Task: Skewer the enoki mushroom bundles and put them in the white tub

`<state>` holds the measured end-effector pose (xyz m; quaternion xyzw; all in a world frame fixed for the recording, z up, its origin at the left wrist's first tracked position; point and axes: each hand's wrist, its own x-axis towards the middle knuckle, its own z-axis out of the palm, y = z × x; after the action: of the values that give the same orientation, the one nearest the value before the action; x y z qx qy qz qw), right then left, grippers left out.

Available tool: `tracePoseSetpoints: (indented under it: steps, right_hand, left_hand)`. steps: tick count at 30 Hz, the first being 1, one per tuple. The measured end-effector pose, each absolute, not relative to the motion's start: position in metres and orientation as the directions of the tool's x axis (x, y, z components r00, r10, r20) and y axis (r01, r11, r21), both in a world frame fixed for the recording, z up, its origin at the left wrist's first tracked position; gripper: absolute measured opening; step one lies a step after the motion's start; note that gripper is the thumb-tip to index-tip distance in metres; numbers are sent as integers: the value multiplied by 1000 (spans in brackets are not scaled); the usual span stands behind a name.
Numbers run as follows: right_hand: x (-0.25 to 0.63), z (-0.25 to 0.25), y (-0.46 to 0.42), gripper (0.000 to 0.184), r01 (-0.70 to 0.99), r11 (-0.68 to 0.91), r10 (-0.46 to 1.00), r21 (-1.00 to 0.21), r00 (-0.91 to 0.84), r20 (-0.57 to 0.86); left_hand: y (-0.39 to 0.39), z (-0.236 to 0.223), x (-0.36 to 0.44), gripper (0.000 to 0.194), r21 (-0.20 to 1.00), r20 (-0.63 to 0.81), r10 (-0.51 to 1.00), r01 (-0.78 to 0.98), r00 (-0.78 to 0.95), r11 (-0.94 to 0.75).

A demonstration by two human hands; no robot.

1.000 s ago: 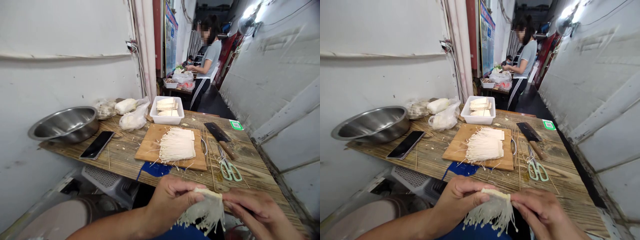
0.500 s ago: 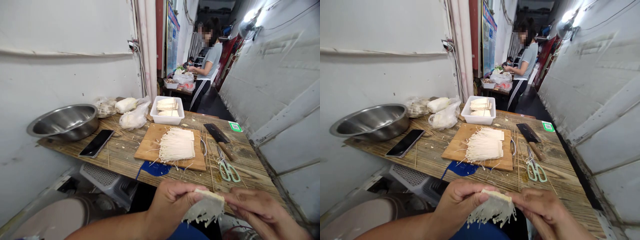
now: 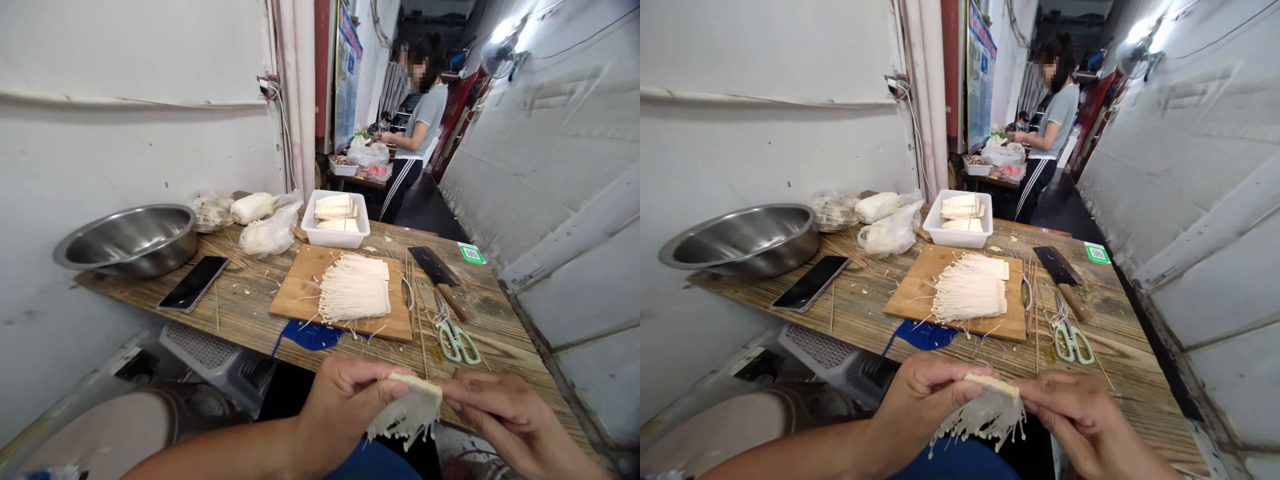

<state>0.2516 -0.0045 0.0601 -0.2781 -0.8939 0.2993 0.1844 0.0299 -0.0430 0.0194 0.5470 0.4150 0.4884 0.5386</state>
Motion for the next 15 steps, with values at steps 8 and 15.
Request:
tracePoseSetpoints:
  steps: [8,15]
  right_hand:
    - [246,56,-10,34,453,655,674,-604,-712,197]
    - [242,49,-6,25,554,604,729,-572,-674,118]
  left_hand:
    - [-38,16,32,24,991,23,980,-134,197,4]
    - [-31,9,31,25,958,-82,964,-247,252,146]
